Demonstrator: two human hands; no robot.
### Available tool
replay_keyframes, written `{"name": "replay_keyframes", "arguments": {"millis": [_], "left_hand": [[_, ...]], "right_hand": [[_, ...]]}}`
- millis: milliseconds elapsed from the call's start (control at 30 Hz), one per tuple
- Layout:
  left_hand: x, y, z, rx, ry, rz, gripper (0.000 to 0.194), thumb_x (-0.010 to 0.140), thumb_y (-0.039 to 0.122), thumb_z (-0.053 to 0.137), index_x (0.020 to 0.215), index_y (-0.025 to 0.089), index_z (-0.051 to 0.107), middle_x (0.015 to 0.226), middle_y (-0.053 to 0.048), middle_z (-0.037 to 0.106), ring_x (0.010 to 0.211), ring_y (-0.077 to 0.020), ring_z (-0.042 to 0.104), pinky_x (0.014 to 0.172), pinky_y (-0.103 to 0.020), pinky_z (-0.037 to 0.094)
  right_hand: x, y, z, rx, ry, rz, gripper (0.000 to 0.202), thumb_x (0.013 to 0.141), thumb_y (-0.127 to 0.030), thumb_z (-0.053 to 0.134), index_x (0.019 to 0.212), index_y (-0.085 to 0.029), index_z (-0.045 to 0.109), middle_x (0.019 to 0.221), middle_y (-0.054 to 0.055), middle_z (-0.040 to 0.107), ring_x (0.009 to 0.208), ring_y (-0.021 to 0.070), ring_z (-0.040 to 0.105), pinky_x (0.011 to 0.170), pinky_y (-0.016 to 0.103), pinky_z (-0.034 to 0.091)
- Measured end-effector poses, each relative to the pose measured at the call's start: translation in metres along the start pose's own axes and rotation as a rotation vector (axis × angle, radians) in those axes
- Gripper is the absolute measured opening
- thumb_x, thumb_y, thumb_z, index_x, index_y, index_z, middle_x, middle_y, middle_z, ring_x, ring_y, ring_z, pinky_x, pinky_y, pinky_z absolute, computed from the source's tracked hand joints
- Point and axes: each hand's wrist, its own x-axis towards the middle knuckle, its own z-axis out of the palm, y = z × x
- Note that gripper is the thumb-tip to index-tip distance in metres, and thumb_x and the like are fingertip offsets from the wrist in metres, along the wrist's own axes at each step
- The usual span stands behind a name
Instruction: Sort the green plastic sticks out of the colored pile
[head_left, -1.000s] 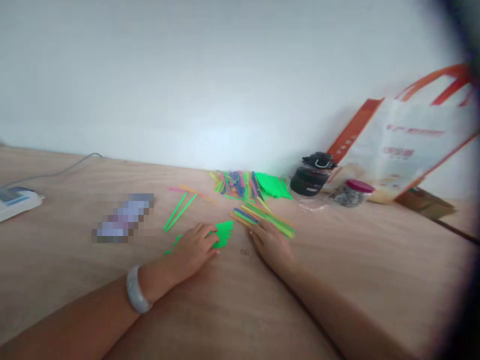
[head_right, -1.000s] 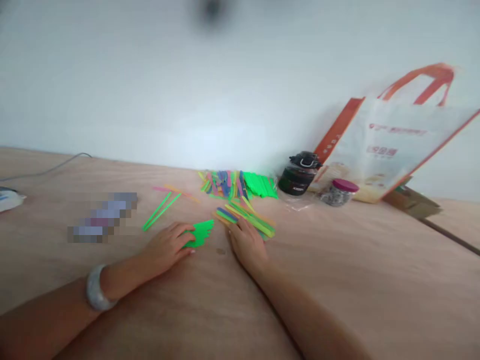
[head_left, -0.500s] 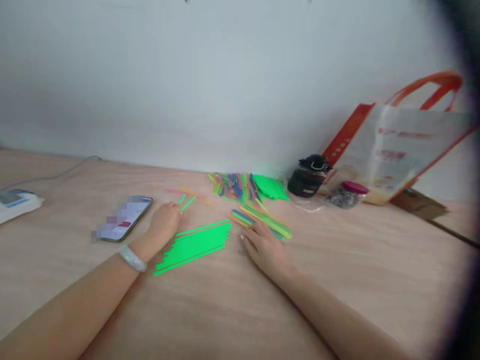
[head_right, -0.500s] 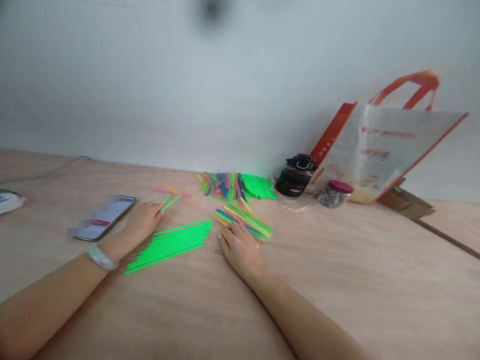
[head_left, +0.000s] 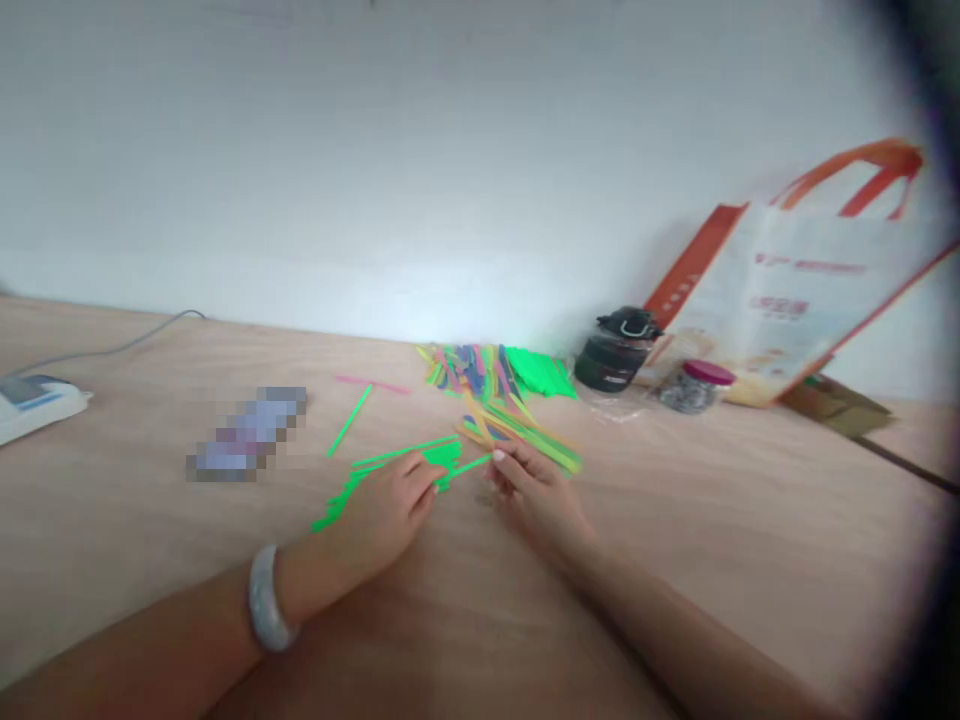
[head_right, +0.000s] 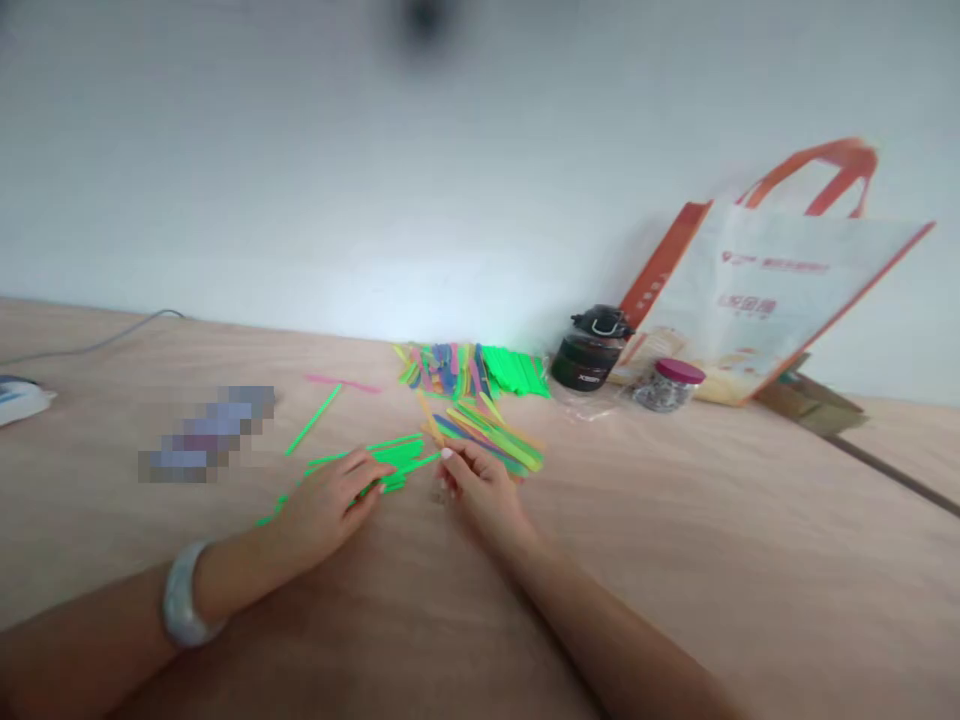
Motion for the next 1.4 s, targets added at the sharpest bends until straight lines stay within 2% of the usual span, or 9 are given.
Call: {"name": "replay_keyframes", "arguments": {"millis": [200,400,567,667,967,1100,1400], "left_hand": [[-0.004,0.009,0.007,-0.047,-0.045,-0.026,0.018,0.090,0.021,0.044,0.103,0.019,0.057,0.095,-0.004,0.061,0.088,-0.0174,0.058,0.078,-0.032,0.049],[-0.006,0.011,0.008,-0.056,-0.079,-0.017,0.010,0.089,0.020,0.047,0.094,0.018,0.056,0.092,-0.003,0.061,0.086,-0.0168,0.057,0.076,-0.031,0.048],[-0.004,0.014,0.006,-0.028,-0.123,-0.037,0.013,0.090,0.019,0.045,0.087,0.017,0.057,0.087,-0.003,0.061,0.082,-0.0173,0.057,0.073,-0.030,0.045],[-0.001,0.014,0.004,-0.046,-0.137,-0.079,0.015,0.090,0.020,0.043,0.086,0.017,0.057,0.086,-0.004,0.062,0.079,-0.0174,0.056,0.070,-0.029,0.043],[0.004,0.013,-0.001,-0.368,-0.126,-0.199,0.024,0.090,0.029,0.042,0.072,0.017,0.054,0.071,0.001,0.057,0.067,-0.0128,0.050,0.061,-0.025,0.033],[0.006,0.009,0.001,-0.491,-0.177,-0.246,0.029,0.089,0.034,0.042,0.066,0.017,0.050,0.062,0.004,0.051,0.059,-0.0109,0.045,0.055,-0.024,0.029],[0.009,0.009,0.002,-0.728,-0.285,-0.418,0.037,0.085,0.047,0.042,0.068,0.016,0.052,0.055,0.005,0.046,0.051,-0.0103,0.043,0.050,-0.023,0.030]], "right_hand": [[-0.017,-0.004,0.018,-0.004,-0.205,0.028,0.032,0.077,-0.047,0.059,0.089,-0.018,0.062,0.061,-0.004,0.052,0.051,0.0080,0.043,0.049,0.022,0.033],[-0.026,-0.010,0.027,-0.028,-0.270,0.088,0.029,0.079,-0.045,0.057,0.086,-0.017,0.061,0.064,-0.003,0.054,0.053,0.0078,0.045,0.050,0.021,0.035],[-0.027,-0.008,0.027,-0.101,-0.263,0.105,0.030,0.080,-0.047,0.054,0.078,-0.018,0.057,0.057,-0.005,0.048,0.046,0.0064,0.038,0.043,0.020,0.028],[-0.023,-0.008,0.024,-0.139,-0.263,0.069,0.032,0.081,-0.049,0.052,0.073,-0.018,0.055,0.057,-0.004,0.048,0.046,0.0067,0.038,0.043,0.020,0.028],[-0.016,-0.014,0.020,-0.231,-0.271,-0.030,0.035,0.082,-0.050,0.049,0.067,-0.019,0.054,0.059,-0.002,0.051,0.050,0.0087,0.041,0.048,0.022,0.032],[-0.016,-0.016,0.020,-0.236,-0.259,-0.026,0.035,0.082,-0.049,0.049,0.065,-0.018,0.053,0.057,-0.003,0.050,0.050,0.0084,0.040,0.048,0.022,0.031],[-0.017,-0.021,0.017,-0.195,-0.225,0.015,0.036,0.079,-0.052,0.051,0.069,-0.018,0.055,0.056,-0.003,0.050,0.049,0.0081,0.039,0.047,0.022,0.030]]}}
